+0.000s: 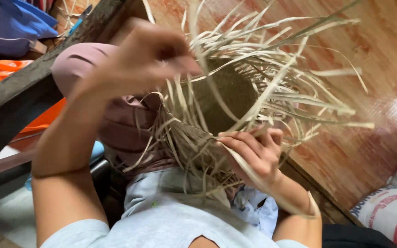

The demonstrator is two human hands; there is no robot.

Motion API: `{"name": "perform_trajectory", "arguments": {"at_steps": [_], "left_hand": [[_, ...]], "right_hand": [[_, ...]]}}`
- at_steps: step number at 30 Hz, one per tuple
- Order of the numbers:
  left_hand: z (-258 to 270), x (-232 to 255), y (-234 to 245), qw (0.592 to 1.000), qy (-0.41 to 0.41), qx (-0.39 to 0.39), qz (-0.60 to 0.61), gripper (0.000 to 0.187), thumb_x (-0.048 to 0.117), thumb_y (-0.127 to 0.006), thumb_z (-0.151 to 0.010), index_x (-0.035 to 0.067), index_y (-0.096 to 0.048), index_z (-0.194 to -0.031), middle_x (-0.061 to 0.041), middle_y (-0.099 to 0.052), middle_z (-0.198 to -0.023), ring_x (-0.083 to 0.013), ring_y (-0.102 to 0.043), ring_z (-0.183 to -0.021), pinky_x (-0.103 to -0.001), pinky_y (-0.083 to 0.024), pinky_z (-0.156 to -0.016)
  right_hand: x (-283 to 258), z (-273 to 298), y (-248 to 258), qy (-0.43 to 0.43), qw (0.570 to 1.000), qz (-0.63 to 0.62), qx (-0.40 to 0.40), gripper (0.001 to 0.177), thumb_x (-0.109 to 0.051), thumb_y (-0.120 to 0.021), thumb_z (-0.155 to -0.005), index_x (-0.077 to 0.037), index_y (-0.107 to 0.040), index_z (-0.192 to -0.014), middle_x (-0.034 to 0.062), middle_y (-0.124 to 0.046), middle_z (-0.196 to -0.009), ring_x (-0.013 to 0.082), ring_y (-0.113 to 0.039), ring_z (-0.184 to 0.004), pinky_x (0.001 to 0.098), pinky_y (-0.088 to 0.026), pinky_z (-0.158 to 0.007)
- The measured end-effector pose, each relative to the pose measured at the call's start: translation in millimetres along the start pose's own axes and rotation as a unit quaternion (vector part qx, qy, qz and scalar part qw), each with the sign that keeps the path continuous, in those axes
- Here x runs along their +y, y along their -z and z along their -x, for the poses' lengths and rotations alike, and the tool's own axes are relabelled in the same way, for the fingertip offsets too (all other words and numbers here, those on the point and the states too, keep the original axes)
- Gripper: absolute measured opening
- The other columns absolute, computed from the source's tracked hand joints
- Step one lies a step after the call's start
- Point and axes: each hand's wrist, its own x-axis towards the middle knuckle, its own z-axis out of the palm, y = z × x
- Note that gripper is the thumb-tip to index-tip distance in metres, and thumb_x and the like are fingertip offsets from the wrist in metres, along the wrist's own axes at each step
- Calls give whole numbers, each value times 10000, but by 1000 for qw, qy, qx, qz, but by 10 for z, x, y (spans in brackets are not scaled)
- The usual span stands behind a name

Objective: Weaving a hat by hand using dried plant fibers

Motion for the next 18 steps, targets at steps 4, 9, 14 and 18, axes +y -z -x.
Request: {"name": "perform_trajectory", "arguments": {"at_steps": [4,9,14,18], "left_hand": [[529,61,218,940,50,282,-184,120,-162,-521,-906,-92,-425,-884,-169,-441,-817,-190,-362,-607,-286,-311,-534],[712,410,92,861,-3,442,-252,154,-161,-486,-1036,-94,-360,-979,-175,-404,-866,-223,-329,-700,-329,-339,-693],[386,394,-148,939,-165,136,-270,288,288,-639,-770,10,-568,-750,-108,-597,-809,-201,-560,-716,-301,-459,-650],[178,35,-344,926,-125,62,-351,440,468,-441,-836,75,-533,-660,-41,-563,-687,-154,-524,-623,-322,-435,-757]], "right_hand": [[-106,-212,-42,45,999,2,-9,113,-137,-665,-715,-80,-641,-811,0,-612,-787,153,-460,-683,289,-274,-713],[-108,-297,-117,66,997,-3,-39,107,-136,-617,-741,-48,-640,-797,24,-612,-788,179,-458,-693,305,-264,-711],[30,-308,-193,19,998,-9,-67,123,-126,-666,-685,-101,-633,-801,-6,-628,-825,136,-474,-680,289,-251,-711],[143,-467,-133,-31,993,-58,-97,95,-93,-650,-701,-112,-605,-782,-55,-619,-821,120,-477,-705,288,-297,-752]]}}
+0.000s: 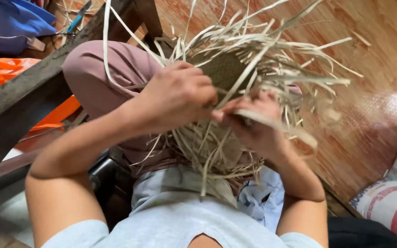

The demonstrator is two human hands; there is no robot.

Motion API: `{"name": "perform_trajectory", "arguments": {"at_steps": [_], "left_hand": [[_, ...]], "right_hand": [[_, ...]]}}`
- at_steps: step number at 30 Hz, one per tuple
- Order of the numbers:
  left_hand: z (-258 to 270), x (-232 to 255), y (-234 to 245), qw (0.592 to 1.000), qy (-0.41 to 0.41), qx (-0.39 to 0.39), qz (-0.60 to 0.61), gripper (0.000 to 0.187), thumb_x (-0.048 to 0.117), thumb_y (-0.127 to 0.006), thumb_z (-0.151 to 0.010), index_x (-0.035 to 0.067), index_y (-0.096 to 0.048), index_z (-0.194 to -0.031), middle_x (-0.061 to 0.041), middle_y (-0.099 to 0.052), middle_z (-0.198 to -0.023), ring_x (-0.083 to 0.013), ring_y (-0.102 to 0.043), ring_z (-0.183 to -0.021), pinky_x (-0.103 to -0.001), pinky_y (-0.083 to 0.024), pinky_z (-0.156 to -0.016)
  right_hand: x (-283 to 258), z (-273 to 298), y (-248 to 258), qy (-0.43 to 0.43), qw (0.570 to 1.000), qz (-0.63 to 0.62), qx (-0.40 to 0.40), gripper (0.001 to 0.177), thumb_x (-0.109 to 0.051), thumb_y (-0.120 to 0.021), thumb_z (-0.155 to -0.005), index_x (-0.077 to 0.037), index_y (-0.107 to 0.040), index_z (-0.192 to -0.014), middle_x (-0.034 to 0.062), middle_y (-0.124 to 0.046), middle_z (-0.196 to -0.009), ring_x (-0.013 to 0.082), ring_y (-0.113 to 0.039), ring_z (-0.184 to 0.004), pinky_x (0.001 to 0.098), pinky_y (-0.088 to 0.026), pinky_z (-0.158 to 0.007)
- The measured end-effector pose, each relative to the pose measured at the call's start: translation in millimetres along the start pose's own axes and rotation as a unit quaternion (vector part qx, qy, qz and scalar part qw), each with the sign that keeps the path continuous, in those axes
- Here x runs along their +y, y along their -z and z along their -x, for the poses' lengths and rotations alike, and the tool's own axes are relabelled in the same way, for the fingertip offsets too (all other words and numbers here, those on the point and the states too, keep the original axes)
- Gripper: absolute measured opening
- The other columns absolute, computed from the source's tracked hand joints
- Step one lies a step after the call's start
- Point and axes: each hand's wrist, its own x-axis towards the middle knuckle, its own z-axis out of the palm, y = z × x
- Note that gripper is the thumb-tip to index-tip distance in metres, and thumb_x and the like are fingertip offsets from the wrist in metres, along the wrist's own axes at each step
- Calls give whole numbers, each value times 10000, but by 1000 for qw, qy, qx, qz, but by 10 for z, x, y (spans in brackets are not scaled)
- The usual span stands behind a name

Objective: Weaving a hat by hand using dried plant fibers

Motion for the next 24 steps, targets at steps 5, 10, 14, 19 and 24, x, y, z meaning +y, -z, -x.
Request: {"name": "perform_trajectory", "arguments": {"at_steps": [5,10,14,19,24], "left_hand": [[-159,-21,-155,958,147,-202,139,249,331,-661,-688,99,-601,-617,-18,-586,-559,-197,-519,-495,-377,-333,-765],[-129,-6,-179,970,131,-149,141,212,219,-575,-775,103,-557,-598,7,-562,-557,-169,-510,-515,-363,-309,-740],[-122,5,-166,972,130,-134,141,164,170,-589,-750,74,-549,-622,6,-549,-601,-159,-499,-553,-363,-313,-774],[-148,13,-198,975,119,-119,144,81,127,-585,-738,88,-552,-675,22,-548,-619,-142,-497,-570,-349,-313,-767],[-174,24,-218,977,110,-102,153,39,123,-583,-730,92,-562,-719,28,-557,-656,-136,-504,-608,-373,-304,-803]], "right_hand": [[128,-155,111,-15,997,-72,-39,55,-103,-646,-737,-61,-615,-718,-12,-607,-705,131,-426,-580,276,-297,-637],[156,-289,274,-9,995,-72,-73,59,-83,-614,-757,-36,-602,-725,40,-583,-644,170,-454,-509,280,-335,-534],[129,-256,383,3,994,-74,-74,56,-60,-616,-737,-44,-596,-786,24,-600,-843,183,-545,-699,293,-366,-629],[100,-130,344,-16,998,-48,-45,91,-124,-649,-742,-51,-606,-777,19,-577,-848,142,-508,-678,282,-328,-652],[100,-29,299,-46,998,-9,-30,72,-105,-632,-755,-79,-616,-821,17,-565,-908,141,-493,-672,291,-331,-688]]}}
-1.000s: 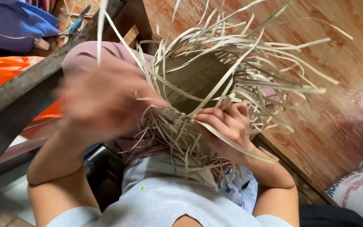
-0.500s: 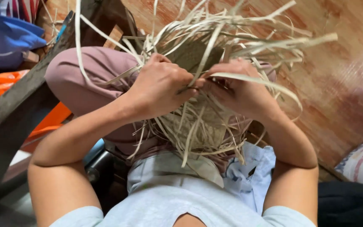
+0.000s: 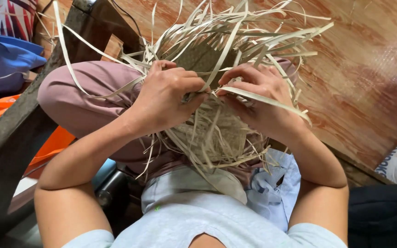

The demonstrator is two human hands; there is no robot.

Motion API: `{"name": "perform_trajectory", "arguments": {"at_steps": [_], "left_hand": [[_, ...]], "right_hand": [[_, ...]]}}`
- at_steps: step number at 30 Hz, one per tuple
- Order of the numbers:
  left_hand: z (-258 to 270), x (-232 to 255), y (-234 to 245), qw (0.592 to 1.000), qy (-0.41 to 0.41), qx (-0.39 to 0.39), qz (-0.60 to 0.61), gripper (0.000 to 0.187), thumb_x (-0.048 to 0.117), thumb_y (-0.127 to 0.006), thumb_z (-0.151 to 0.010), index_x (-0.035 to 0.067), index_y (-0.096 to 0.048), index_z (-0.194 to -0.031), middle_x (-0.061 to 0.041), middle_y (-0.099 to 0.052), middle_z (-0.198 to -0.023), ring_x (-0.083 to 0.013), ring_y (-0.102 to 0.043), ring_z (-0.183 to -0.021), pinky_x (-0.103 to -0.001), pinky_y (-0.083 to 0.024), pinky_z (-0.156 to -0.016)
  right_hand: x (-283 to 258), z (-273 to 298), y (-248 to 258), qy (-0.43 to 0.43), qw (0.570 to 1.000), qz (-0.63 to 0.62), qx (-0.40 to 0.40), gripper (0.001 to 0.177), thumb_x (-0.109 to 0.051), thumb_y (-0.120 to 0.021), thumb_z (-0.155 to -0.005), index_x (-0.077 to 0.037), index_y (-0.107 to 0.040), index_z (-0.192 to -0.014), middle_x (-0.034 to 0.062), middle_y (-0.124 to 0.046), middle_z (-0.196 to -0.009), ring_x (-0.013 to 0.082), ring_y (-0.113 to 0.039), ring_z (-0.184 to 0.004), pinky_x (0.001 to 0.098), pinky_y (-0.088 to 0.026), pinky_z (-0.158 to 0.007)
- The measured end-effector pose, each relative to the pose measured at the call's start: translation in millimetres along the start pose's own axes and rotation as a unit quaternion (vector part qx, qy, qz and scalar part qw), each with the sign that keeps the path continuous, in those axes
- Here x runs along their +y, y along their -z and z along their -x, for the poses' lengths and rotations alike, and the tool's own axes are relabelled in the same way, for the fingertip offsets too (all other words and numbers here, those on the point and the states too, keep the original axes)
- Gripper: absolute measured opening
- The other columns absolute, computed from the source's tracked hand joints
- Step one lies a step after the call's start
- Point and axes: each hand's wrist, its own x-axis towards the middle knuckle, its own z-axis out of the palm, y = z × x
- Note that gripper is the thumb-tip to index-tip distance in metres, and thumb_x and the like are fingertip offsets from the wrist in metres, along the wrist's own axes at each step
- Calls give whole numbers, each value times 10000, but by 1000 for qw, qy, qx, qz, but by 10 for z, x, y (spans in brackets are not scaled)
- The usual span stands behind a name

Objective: Weaving a hat by hand using dried plant fibers

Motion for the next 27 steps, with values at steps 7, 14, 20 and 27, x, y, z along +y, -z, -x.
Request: {"name": "perform_trajectory", "arguments": {"at_steps": [7,14,20,27], "left_hand": [[-20,-6,-8,1000,3,12,0,50,112,-604,-702,88,-560,-705,28,-567,-678,-136,-498,-622,-395,-286,-827],[-40,1,2,1000,-4,13,-11,76,124,-618,-715,95,-561,-675,36,-555,-652,-127,-493,-608,-399,-293,-812],[-60,-3,-103,992,-18,41,-120,104,144,-604,-718,142,-546,-632,30,-568,-592,-106,-493,-554,-434,-313,-821],[-83,13,-82,993,10,-4,-117,195,143,-530,-806,118,-503,-615,1,-548,-543,-121,-476,-466,-332,-304,-693]], "right_hand": [[9,103,-178,-8,991,126,45,131,-264,-602,-787,-149,-648,-743,7,-538,-1024,185,-400,-810,350,-297,-701],[-35,80,-176,-67,996,-25,57,47,-87,-596,-725,-52,-622,-709,75,-498,-1021,221,-419,-868,376,-306,-776],[23,109,-220,-4,981,134,143,161,-184,-631,-789,-89,-630,-659,74,-509,-1053,201,-341,-898,342,-225,-778],[-67,317,-637,34,906,373,195,129,-226,-645,-803,-186,-668,-923,-44,-610,-939,100,-367,-688,268,-222,-675]]}}
